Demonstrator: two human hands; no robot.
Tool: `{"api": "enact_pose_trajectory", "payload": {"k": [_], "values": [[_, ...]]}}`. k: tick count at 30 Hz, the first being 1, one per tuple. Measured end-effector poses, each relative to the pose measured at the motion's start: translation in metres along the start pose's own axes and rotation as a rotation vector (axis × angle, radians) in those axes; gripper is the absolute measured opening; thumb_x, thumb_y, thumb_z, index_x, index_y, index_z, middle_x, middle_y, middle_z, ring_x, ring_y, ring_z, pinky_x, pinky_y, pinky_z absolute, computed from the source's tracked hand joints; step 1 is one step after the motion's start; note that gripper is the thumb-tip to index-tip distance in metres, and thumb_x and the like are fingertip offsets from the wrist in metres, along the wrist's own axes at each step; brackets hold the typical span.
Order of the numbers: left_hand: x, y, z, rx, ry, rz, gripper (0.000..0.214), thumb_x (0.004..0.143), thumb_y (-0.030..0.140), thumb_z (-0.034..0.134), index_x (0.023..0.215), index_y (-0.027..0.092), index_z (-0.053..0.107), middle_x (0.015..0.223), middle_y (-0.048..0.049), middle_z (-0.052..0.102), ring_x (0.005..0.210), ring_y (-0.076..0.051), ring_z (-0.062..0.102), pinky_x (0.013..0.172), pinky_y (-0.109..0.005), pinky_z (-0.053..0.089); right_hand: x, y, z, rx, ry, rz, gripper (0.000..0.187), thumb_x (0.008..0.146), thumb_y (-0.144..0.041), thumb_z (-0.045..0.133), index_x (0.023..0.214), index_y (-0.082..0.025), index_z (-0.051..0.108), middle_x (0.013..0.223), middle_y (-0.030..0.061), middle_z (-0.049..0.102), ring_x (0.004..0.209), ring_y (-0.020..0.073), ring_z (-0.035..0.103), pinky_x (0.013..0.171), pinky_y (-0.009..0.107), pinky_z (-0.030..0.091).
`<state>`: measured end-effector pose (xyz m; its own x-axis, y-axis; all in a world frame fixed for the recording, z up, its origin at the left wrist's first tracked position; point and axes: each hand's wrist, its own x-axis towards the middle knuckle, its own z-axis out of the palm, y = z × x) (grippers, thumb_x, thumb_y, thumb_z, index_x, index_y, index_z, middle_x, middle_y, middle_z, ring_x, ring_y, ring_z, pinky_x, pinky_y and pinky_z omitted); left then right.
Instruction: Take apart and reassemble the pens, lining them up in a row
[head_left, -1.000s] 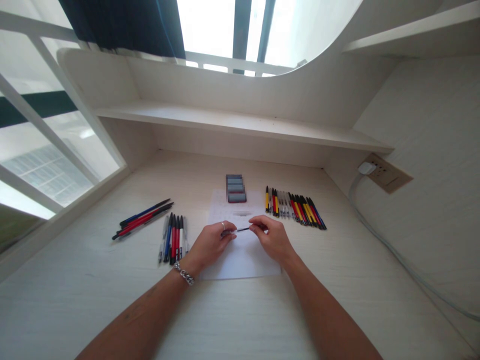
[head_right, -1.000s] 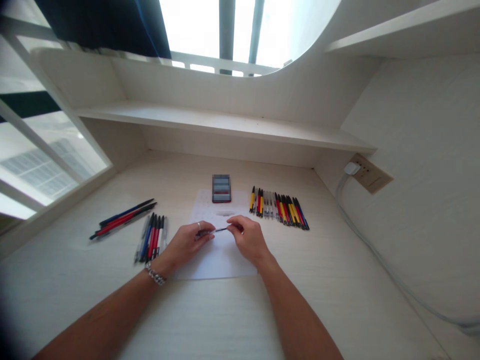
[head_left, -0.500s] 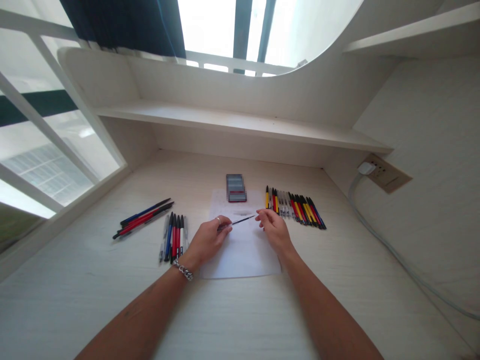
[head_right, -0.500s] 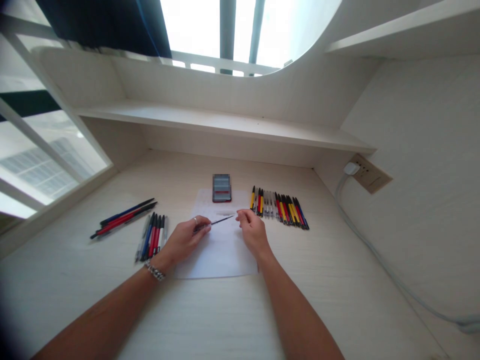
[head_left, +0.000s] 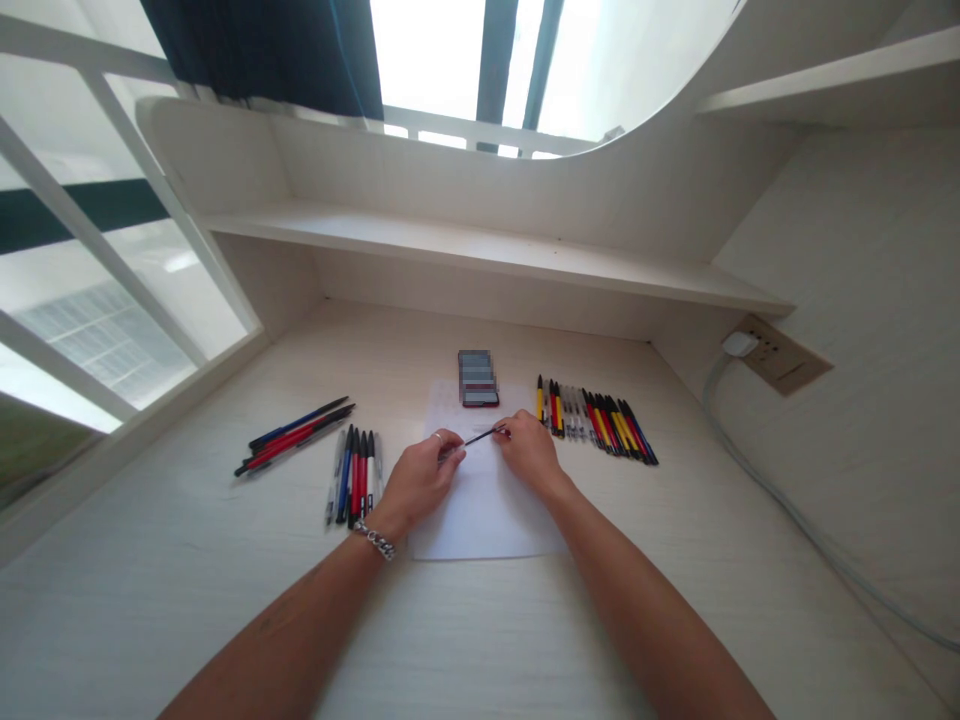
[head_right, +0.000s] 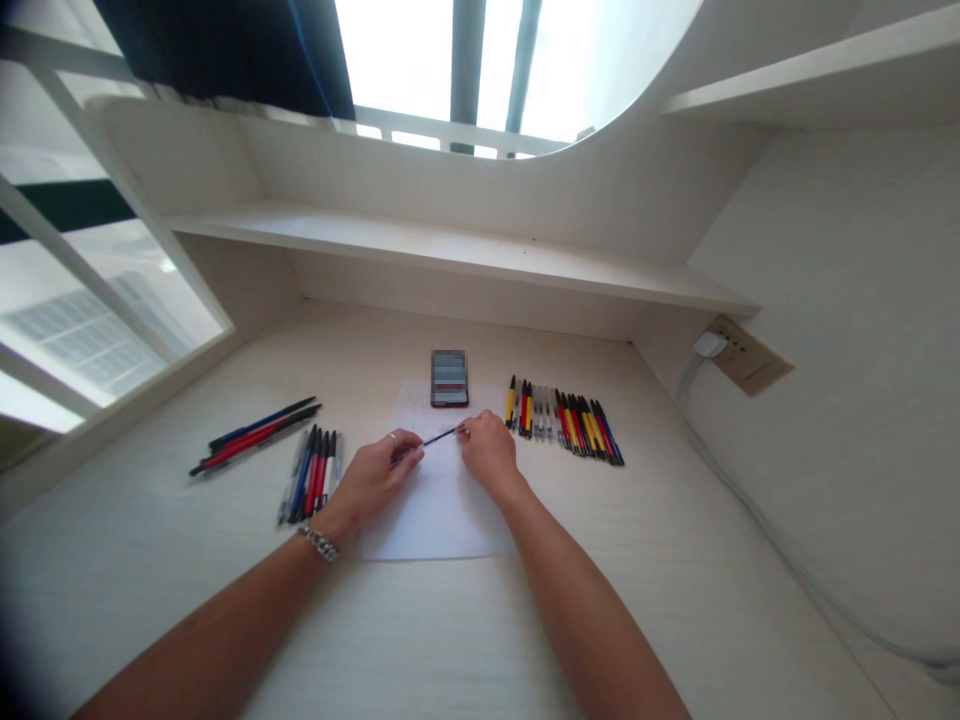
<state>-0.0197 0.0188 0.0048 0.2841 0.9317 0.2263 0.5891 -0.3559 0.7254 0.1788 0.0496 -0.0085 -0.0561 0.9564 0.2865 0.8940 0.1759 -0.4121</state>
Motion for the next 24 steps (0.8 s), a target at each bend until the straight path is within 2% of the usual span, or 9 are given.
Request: {"api": "enact_pose_trajectory", "payload": {"k": [6, 11, 15, 18, 24], "values": [[0.000, 0.001, -0.001, 0.004, -0.008, 0.003, 0.019, 0.086, 0.032, 0.047, 0.094, 0.022, 0.061, 0.089, -0.0036, 0.068, 0.083, -0.019, 0.063, 0.077, -0.029, 0.047, -0.001, -0.002, 0.003, -0.024, -0.025, 0.022, 0.008, 0.077, -0.021, 0.061, 0.079, -0.021, 0.069, 0.081, 0.0086, 0.061, 0.078, 0.0195, 0.058, 0.069, 0.029, 0.043], [-0.001, 0.002, -0.002, 0.022, -0.015, 0.006, 0.018, 0.085, 0.031, 0.048, 0.094, 0.022, 0.061, 0.089, -0.0039, 0.068, 0.082, -0.019, 0.063, 0.076, -0.030, 0.047, -0.015, 0.001, -0.012, 0.041, -0.069, 0.010, 0.008, 0.078, -0.016, 0.058, 0.075, -0.019, 0.065, 0.081, 0.0081, 0.063, 0.081, 0.0197, 0.058, 0.072, 0.030, 0.041], [-0.002, 0.002, -0.002, 0.028, -0.012, 0.007, 0.018, 0.085, 0.031, 0.048, 0.095, 0.023, 0.061, 0.089, -0.0039, 0.068, 0.082, -0.020, 0.063, 0.078, -0.030, 0.046, -0.030, 0.010, -0.030, 0.255, 0.027, 0.057, 0.012, 0.082, -0.020, 0.051, 0.085, -0.020, 0.063, 0.079, 0.0039, 0.066, 0.074, 0.0175, 0.059, 0.070, 0.030, 0.043], [-0.002, 0.001, -0.002, 0.031, -0.019, 0.007, 0.019, 0.086, 0.032, 0.047, 0.095, 0.023, 0.061, 0.089, -0.0038, 0.068, 0.082, -0.019, 0.063, 0.077, -0.030, 0.046, -0.037, 0.014, -0.041, 0.397, 0.134, 0.047, 0.014, 0.082, -0.022, 0.052, 0.089, -0.019, 0.064, 0.087, 0.0046, 0.067, 0.079, 0.0176, 0.061, 0.073, 0.030, 0.045], [0.000, 0.003, -0.002, 0.064, -0.049, 0.012, 0.020, 0.086, 0.033, 0.047, 0.095, 0.022, 0.061, 0.090, -0.0038, 0.068, 0.083, -0.019, 0.063, 0.076, -0.029, 0.046, -0.039, 0.011, -0.045, 0.413, 0.191, -0.025, 0.015, 0.083, -0.019, 0.052, 0.088, -0.019, 0.066, 0.089, 0.0054, 0.065, 0.082, 0.0171, 0.059, 0.073, 0.029, 0.046]]}}
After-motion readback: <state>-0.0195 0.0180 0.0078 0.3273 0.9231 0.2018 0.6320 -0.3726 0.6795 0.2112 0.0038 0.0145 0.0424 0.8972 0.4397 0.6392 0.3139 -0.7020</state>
